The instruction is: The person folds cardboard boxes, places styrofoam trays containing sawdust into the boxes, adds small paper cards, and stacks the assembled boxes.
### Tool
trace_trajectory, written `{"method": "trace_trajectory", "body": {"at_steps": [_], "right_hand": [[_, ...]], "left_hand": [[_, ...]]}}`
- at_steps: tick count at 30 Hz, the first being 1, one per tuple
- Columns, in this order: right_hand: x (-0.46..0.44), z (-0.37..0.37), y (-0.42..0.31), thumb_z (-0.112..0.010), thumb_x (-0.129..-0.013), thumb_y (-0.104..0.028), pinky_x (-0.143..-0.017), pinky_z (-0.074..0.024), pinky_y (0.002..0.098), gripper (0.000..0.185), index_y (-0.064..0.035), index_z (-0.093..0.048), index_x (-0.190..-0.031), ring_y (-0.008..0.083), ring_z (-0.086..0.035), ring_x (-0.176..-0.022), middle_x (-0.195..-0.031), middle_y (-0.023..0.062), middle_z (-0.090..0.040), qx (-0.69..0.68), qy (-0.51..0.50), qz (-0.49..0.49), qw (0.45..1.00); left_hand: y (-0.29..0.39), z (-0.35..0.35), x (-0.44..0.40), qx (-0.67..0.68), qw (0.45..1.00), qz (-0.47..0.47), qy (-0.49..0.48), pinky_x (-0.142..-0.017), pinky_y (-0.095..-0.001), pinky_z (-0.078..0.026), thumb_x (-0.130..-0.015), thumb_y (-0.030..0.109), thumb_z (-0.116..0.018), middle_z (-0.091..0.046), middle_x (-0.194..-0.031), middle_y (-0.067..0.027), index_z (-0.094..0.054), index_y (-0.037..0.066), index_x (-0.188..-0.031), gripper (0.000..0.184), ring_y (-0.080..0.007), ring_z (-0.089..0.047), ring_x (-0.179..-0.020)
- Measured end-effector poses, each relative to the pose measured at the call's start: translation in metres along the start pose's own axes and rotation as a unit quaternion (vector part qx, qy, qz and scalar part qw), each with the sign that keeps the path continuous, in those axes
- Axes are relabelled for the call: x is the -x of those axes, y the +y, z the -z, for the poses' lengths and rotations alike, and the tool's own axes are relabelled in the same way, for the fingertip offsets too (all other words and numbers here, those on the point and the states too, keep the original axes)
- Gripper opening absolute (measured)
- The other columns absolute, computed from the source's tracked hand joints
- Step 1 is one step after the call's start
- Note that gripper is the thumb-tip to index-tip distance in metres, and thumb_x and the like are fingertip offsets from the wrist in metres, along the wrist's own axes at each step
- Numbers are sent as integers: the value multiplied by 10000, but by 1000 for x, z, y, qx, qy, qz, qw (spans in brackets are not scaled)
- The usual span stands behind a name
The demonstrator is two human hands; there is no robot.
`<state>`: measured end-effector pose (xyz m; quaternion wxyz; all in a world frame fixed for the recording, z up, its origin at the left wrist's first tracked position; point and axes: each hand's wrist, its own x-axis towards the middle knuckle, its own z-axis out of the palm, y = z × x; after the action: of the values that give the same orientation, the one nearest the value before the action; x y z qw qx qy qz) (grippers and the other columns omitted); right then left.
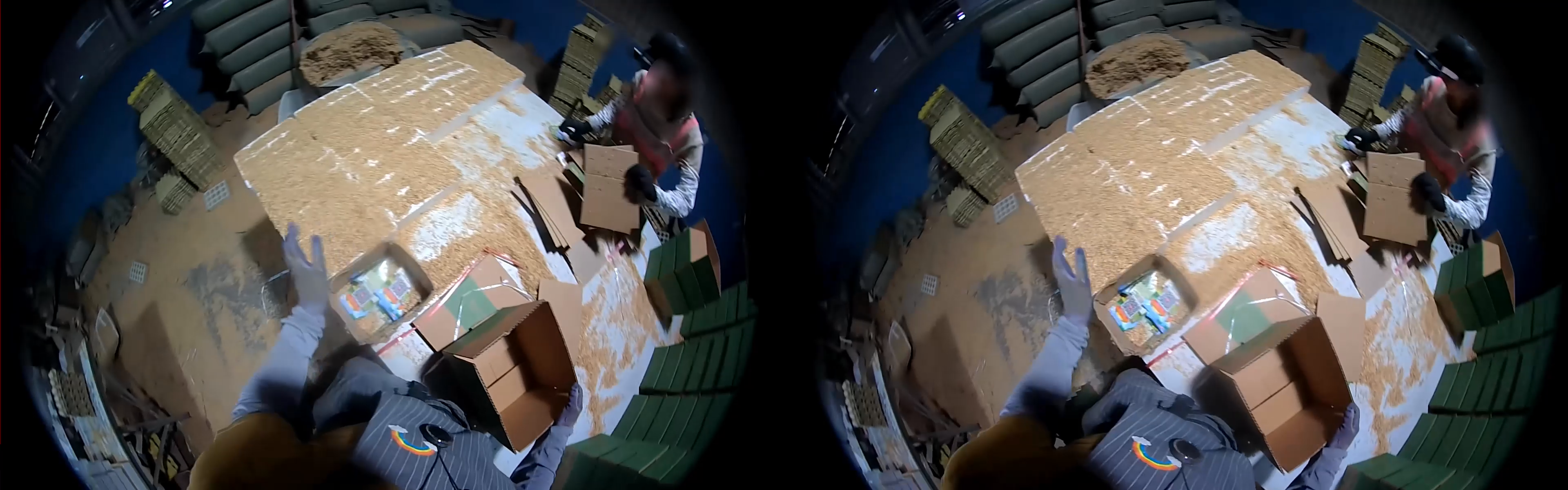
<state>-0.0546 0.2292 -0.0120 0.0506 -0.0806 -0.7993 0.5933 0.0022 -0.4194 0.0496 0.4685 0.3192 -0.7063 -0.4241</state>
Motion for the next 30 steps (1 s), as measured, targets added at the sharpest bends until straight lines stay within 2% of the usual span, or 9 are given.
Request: {"method": "trace_trajectory", "body": {"at_steps": [2,3,4,6,9,14,22,27,30], "right_hand": [[-3,-5,-18,-497,-975,-198,-906,-450,311,308,37,-602,-1145,184,-569,-1000,-1087,85,-627,44,-7,-36,998],[-7,-8,-22,-497,-975,-198,-906,-450,311,308,37,-602,-1145,184,-569,-1000,-1087,85,-627,44,-14,-33,998],[-9,-8,-25,-502,-973,-195,-921,-449,314,317,41,-599,-1160,190,-572,-1013,-1101,91,-626,16,-22,-53,998],[-15,-5,-22,-506,-970,-193,-935,-447,316,327,46,-596,-1176,197,-574,-1027,-1114,97,-624,-9,-28,-72,997],[-21,1,7,-512,-969,-193,-946,-441,312,340,49,-589,-1194,193,-572,-1034,-1119,98,-623,-59,-9,-86,994],[-20,8,4,-517,-969,-213,-933,-444,309,339,41,-597,-1177,180,-570,-1007,-1095,91,-624,-16,-8,-73,997],[9,-5,-5,-527,-968,-237,-786,-474,277,275,2,-623,-1063,145,-579,-866,-978,57,-632,-60,0,-80,995],[-2,-11,-13,-528,-970,-246,-700,-492,278,293,9,-639,-1062,147,-607,-823,-961,59,-646,27,6,-32,999],[-21,-17,-8,-532,-964,-257,-721,-500,278,315,11,-648,-1084,132,-613,-872,-999,65,-659,107,5,30,994]], "left_hand": [[-125,27,-16,-317,946,-55,42,-1135,-337,-255,-990,306,-503,-360,-1453,-179,-307,-24,-1423,578,-238,-317,-1361],[-133,27,-18,45,981,190,-5,-1131,-340,-261,-1001,377,-439,-337,-1475,-165,-289,-10,-1440,604,-241,-320,-1358],[-141,24,-20,403,825,392,-53,-1126,-344,-267,-1012,448,-376,-314,-1496,-152,-270,4,-1457,637,-244,-323,-1356],[-157,22,-14,301,886,340,-87,-1132,-358,-284,-972,609,-276,-230,-1554,-71,-222,133,-1507,718,-239,-305,-1384],[-97,21,-17,295,905,307,19,-1134,-330,-229,-942,428,-557,-199,-1546,-124,-27,17,-1511,880,-226,-249,-1392],[-64,24,-49,120,961,243,-53,-1132,-324,-202,-833,218,-709,-179,-1543,-150,7,11,-1511,1008,-228,-207,-1399],[23,99,-83,458,775,408,-151,-980,-394,-483,-936,198,-568,-543,-1291,-168,-392,22,-1384,512,-297,-579,-1143],[116,13,-58,318,822,319,-349,-1000,-321,-467,-1005,191,-437,-508,-1330,-132,-402,-14,-1384,432,-191,-547,-1177],[129,-58,-5,332,751,152,-550,-1054,-359,-420,-995,188,-448,-338,-1469,-141,-366,26,-1429,470,-229,-432,-1298]]}}
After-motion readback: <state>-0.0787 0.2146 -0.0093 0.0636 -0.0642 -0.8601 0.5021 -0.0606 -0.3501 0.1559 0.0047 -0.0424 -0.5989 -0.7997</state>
